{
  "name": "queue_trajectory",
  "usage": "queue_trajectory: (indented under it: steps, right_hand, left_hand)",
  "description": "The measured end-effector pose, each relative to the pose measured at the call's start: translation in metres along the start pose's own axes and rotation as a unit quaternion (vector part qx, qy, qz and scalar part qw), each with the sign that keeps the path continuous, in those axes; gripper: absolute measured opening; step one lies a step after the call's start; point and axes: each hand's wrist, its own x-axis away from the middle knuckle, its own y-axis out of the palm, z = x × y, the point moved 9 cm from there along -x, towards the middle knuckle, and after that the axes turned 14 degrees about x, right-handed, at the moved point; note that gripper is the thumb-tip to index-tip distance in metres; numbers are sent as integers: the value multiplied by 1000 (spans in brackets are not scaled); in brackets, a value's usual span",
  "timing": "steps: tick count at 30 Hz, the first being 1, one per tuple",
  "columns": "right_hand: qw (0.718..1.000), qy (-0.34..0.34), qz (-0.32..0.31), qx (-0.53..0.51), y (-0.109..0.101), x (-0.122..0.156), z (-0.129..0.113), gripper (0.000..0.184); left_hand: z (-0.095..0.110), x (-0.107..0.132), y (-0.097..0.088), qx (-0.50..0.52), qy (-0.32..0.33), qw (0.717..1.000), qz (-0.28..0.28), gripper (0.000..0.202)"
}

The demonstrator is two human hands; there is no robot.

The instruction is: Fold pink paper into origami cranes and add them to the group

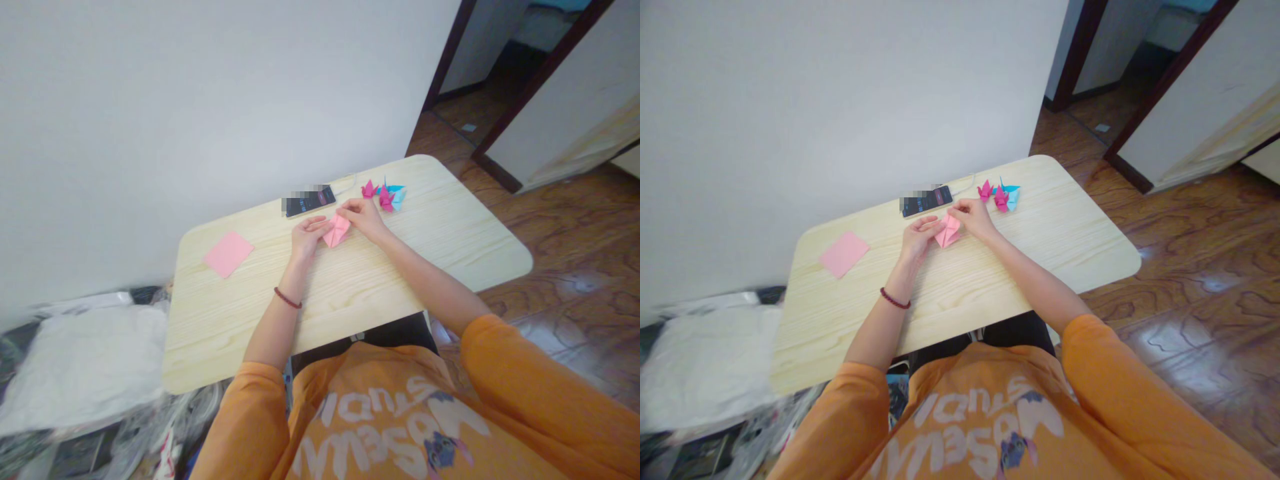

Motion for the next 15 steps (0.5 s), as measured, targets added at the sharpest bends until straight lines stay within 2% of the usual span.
queue_trajectory:
  steps: [6,12,15]
  right_hand:
    - [996,42,-39,-65,8,2,6,24]
    - [993,63,-31,-99,7,2,8,25]
    - [994,57,-26,-89,6,2,8,25]
  left_hand:
    - [2,2,5,9,-12,1000,-11,47]
    - [0,1,2,7,-17,1000,-1,45]
    - [3,1,2,-6,8,1000,-2,46]
